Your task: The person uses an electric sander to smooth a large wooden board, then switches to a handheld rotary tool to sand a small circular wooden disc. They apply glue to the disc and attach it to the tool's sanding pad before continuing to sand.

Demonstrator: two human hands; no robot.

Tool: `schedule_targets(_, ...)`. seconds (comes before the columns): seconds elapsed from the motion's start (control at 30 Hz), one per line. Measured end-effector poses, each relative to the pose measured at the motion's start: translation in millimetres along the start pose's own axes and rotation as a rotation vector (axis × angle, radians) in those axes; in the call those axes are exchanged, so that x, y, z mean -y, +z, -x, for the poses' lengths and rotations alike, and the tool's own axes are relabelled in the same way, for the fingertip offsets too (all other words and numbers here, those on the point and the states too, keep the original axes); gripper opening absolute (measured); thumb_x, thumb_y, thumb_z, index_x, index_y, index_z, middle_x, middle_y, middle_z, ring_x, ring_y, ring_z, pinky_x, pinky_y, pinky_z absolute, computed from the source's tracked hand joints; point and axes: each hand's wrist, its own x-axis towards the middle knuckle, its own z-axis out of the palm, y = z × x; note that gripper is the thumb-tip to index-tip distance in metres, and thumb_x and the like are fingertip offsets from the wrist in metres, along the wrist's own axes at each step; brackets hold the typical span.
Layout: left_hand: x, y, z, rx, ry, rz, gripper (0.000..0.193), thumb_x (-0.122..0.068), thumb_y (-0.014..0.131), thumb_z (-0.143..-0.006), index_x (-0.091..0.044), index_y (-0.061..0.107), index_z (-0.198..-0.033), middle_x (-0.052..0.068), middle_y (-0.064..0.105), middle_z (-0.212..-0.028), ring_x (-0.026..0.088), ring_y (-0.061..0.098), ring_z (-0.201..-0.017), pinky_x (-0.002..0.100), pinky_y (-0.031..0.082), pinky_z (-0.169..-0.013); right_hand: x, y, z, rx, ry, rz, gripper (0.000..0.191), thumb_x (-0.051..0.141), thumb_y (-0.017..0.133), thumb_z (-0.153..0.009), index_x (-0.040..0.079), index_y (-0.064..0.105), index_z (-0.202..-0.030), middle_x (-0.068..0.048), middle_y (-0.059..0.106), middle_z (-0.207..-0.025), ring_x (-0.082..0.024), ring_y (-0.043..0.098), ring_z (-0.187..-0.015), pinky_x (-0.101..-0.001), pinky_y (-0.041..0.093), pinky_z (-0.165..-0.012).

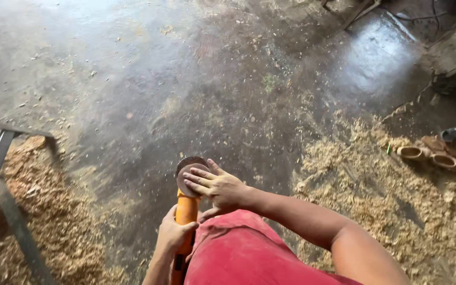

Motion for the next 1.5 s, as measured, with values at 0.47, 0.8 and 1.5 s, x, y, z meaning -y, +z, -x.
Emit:
schedule_targets(0.47, -244.3, -66.6, -469.8, 0.071, 0.162, -0.167, 0.069, -0.012, 0.089, -0.059, -0.009, 0.067, -0.124, 0.009, 0.078, -0.098, 0.017, 0.075, -0.089, 0.033, 0.056, -0.082, -416.2, -51.1, -270.0, -0.066, 0.197, 0.14, 0.115, 0.087, 0.053, -0.077, 0.005, 0.041, -0.156, -0.011, 0.034, -0.168, -0.026, 0.03, -0.157, -0.0674, 0.012, -0.124)
schedule_targets(0.8, -445.8, -111.0, -774.6, 0.222, -0.032, -0.13, 0.061, -0.013, 0.083, -0.064, -0.009, 0.068, -0.123, 0.013, 0.08, -0.094, 0.022, 0.076, -0.08, 0.037, 0.06, -0.075, -700.8, -78.4, -459.6, -0.049, 0.271, 0.072, 0.115, 0.087, 0.053, -0.076, 0.005, 0.042, -0.157, -0.008, 0.037, -0.167, -0.026, 0.03, -0.158, -0.066, 0.017, -0.125)
schedule_targets(1.5, -867.1, -198.1, -1369.9, 0.093, -0.028, -0.133, 0.07, -0.017, 0.085, -0.06, -0.012, 0.066, -0.128, 0.013, 0.079, -0.101, 0.024, 0.078, -0.091, 0.036, 0.059, -0.083, -1337.4, -178.0, -909.9, 0.012, 0.171, 0.024, 0.116, 0.087, 0.048, -0.081, 0.001, 0.036, -0.158, -0.012, 0.03, -0.17, -0.027, 0.021, -0.159, -0.0624, 0.01, -0.126)
